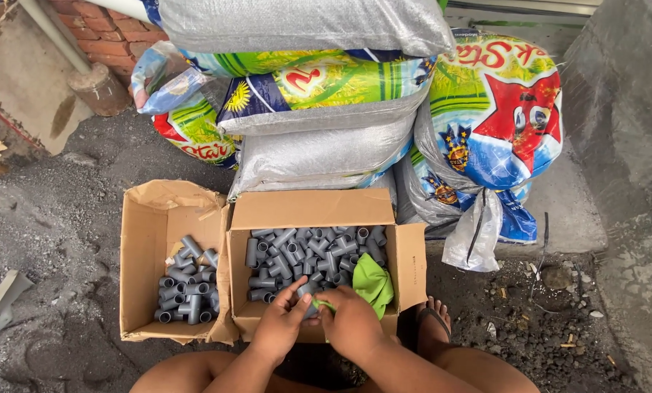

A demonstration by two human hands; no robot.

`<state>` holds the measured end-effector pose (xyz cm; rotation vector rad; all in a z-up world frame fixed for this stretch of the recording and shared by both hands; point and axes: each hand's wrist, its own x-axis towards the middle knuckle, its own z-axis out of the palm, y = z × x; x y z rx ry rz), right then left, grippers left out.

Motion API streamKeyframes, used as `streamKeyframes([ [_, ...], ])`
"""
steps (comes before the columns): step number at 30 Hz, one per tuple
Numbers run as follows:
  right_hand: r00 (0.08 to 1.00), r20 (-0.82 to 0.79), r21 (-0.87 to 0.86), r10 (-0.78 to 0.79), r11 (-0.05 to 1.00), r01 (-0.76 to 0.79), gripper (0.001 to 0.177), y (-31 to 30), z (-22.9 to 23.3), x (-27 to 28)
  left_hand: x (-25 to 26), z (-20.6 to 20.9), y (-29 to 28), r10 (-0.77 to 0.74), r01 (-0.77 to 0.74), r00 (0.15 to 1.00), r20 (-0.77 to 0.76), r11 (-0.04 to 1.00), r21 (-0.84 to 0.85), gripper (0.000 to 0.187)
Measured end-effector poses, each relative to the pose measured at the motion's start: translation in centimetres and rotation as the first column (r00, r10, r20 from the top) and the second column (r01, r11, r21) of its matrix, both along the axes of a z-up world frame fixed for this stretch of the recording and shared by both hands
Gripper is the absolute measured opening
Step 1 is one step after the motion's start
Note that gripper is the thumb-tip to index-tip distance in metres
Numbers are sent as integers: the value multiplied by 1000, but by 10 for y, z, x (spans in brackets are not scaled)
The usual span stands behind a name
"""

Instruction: Cleaning and sorting PVC elbow fittings from one box to another using a cloth.

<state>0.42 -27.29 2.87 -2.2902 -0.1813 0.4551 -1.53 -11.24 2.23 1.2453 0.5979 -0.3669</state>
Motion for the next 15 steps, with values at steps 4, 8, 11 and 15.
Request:
streamKeyframes([
  [4, 998, 21, -8, -55, 998, 55, 32, -3, -17, 1, -1, -19, -1, 22, -21, 999, 28, 1000, -19, 68],
  [8, 990, 122, 57, 73, 995, -80, 25, 0, -6, -9, 0, -25, 3, 87, -93, 995, -38, 974, -208, 62],
  [11, 999, 24, 34, 34, 999, -35, 30, 2, 9, -4, 0, -26, 4, 115, -127, 992, -55, 940, -316, 66],
  [15, 989, 46, 56, -143, 989, 140, 27, -5, -26, 8, -1, -35, 6, 94, -85, 996, 9, 937, -339, 75],
])
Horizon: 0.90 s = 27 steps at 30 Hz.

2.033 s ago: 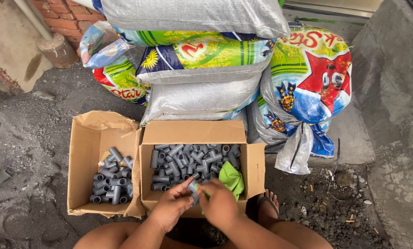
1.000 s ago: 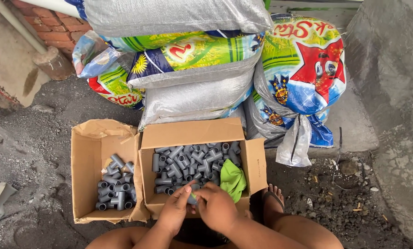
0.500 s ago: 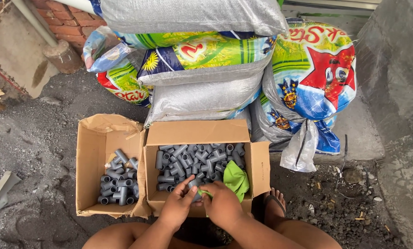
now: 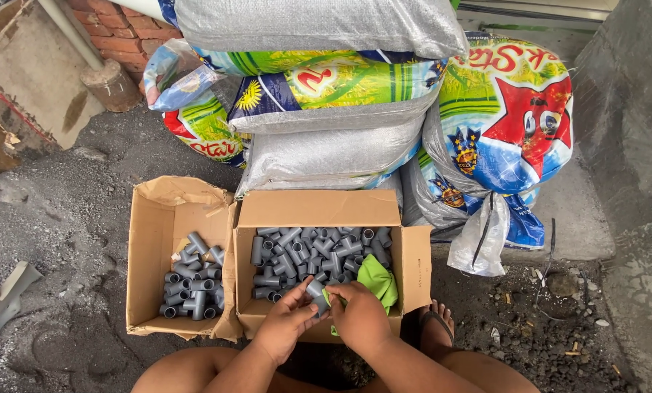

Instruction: Cleaning and sorting PVC elbow fittings from one box to another using a cloth.

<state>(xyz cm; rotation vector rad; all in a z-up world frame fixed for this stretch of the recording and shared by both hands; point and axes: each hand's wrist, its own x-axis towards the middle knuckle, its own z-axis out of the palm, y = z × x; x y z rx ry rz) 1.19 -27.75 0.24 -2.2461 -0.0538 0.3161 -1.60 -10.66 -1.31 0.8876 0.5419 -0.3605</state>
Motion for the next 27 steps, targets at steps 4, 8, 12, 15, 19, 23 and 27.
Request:
streamKeyframes([
  [4, 998, -59, 57, 31, 998, -28, 27, 5, 20, -9, -1, 3, 7, -41, 42, 999, -22, 998, 43, 79],
  [8, 997, -71, 105, 14, 994, -6, 25, 5, 32, -5, -1, 3, 7, -37, 38, 999, -20, 999, 38, 74],
  [12, 1000, 24, 27, 9, 1000, -10, 30, -1, 8, -3, -1, 0, 4, -32, 32, 999, 5, 997, 68, 70],
  [15, 991, 93, 34, 101, 994, -104, 33, 2, 6, -13, -1, -7, 6, -28, 23, 997, 70, 997, 71, 72],
  [19, 993, 74, 55, 95, 994, -99, 30, 0, 16, -4, -1, 5, 7, -66, 61, 998, 23, 982, 179, 67],
  [23, 998, -66, 43, -13, 999, 16, 31, 1, 29, -4, -2, 11, 3, -25, 18, 999, 38, 985, 173, 66],
  [27, 971, 172, 157, 166, 969, -194, 38, 0, 20, -14, 0, -1, 8, 21, -24, 999, 32, 994, 111, 62],
])
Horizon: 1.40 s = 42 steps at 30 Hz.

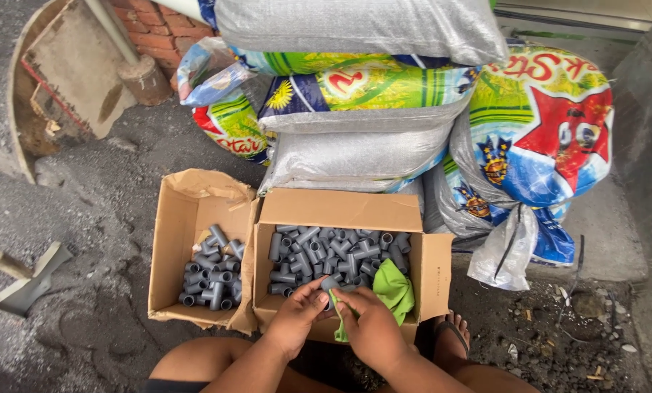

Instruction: Cleaning and sorting PVC elbow fittings from one box to another using a cloth.

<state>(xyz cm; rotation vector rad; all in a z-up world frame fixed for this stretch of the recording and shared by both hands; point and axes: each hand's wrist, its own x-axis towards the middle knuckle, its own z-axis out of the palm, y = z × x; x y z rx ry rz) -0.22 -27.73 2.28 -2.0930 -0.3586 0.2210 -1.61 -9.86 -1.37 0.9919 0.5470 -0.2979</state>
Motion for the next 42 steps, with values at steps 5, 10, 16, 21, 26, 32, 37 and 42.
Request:
streamKeyframes([
  [5, 962, -217, -154, -167, 979, 135, 35, -5, 0, 18, 1, 1, -3, -21, 21, 1000, 2, 999, 31, 60],
  [10, 989, -75, -31, -128, 992, 126, 33, -3, -2, 4, 2, -3, -1, -57, 55, 997, 58, 998, 35, 70],
  [16, 994, -30, -124, -110, 987, 105, 35, -9, -21, 14, -1, -11, -5, -69, 64, 994, 85, 996, 62, 75],
  [21, 956, 292, -72, 28, 997, -7, 39, 0, 1, -6, 0, -23, -2, -41, 32, 989, 140, 998, 61, 57],
  [26, 996, -6, -356, 89, 931, -86, 66, 1, 16, 3, 4, -23, -1, 14, -22, 982, 187, 999, 40, 36],
  [32, 968, -138, -330, 211, 911, -245, 78, 5, 34, -4, 6, -12, 4, 57, -64, 992, 110, 996, 60, 39],
  [37, 967, -225, -395, 121, 896, -204, 79, 5, 31, 5, 4, -14, 2, 17, -30, 981, 194, 998, 62, 30],
  [42, 962, -87, -280, 260, 920, -274, 80, 4, 34, -9, 2, -12, 3, 93, -90, 991, 94, 995, -32, 36],
])
